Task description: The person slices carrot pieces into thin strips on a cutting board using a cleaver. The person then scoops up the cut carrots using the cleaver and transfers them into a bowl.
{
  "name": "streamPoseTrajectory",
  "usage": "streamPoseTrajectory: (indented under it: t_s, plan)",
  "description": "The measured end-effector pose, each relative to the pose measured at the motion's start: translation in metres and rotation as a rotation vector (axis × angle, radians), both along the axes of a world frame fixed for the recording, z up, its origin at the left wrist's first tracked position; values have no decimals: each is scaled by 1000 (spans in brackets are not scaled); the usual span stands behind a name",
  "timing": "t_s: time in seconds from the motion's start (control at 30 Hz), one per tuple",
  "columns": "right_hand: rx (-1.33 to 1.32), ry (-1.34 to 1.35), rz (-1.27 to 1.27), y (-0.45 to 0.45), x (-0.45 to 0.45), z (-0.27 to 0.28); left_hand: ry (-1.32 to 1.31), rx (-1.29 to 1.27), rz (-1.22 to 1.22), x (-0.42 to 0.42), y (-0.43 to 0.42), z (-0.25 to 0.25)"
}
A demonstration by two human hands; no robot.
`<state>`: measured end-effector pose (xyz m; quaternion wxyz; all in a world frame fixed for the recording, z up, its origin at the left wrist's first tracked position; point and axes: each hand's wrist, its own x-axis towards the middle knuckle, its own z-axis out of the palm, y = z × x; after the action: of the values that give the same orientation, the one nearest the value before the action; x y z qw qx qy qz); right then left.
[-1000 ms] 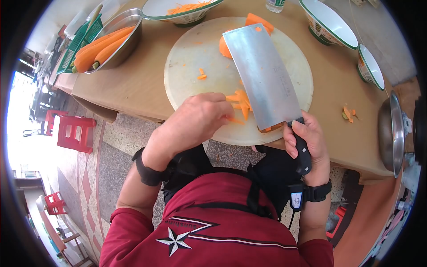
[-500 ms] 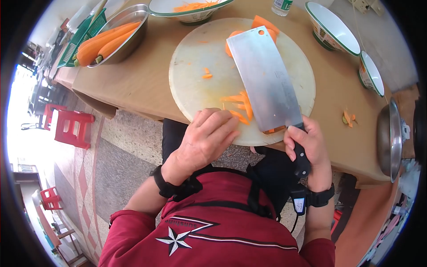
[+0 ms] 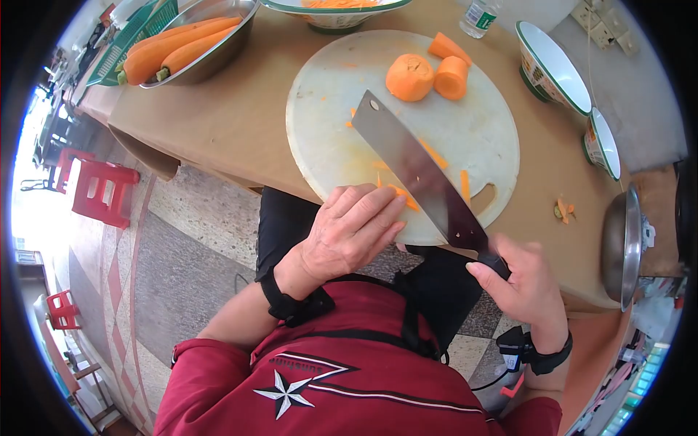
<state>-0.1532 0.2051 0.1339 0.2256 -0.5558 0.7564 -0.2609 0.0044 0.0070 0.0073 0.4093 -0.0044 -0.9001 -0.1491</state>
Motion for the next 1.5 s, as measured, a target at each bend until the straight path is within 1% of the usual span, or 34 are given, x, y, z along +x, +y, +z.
streamPoseTrajectory:
  t_s: [0.13, 0.17, 0.23, 0.33, 0.47, 0.53, 0.77, 0.87, 0.97, 1.07, 1.13, 1.17, 1.23, 1.37, 1.43, 1.5]
  plan:
    - [115, -3, -28, -1, 1, 5, -20, 7, 1, 1, 0, 2]
    - [118, -1, -28, -2, 2, 4, -19, 10, 2, 1, 1, 2]
    - [40, 0, -27, -2, 2, 0, -23, 1, 8, 0, 1, 1]
    - [83, 14, -12, -4, 3, 6, -10, -12, 11, -1, 1, 0]
    - [44, 34, 17, -4, 0, 2, 1, -22, 16, -1, 1, -2]
    - [87, 39, 31, -5, 0, 4, 18, -30, 22, -2, 1, -2]
    - [109, 40, 34, -7, -2, 6, 36, -26, 26, -3, 1, -4]
    - [67, 13, 36, -7, -4, 3, 42, -19, 21, -4, 1, -4]
    - [59, 49, 67, -8, -5, 5, 56, -20, 20, -4, 0, -5]
    - [91, 28, 55, -8, -7, 6, 48, -15, 22, -4, 0, -5]
    - [202, 4, 46, -8, -11, 9, 59, -16, 24, -5, 1, -4]
    - [204, 3, 43, -9, -11, 7, 58, -14, 21, -5, 1, -4]
    - [100, 18, 64, -13, -11, 2, 66, -18, 23, -5, 0, -5]
    - [137, -14, 37, -22, -8, 6, 65, -12, 18, -5, 0, -5]
    - [180, 18, 49, -30, -7, 7, 63, -9, 15, -5, 0, -5]
    - [165, 10, 45, -41, -4, 6, 61, -6, 13, -5, 0, -5]
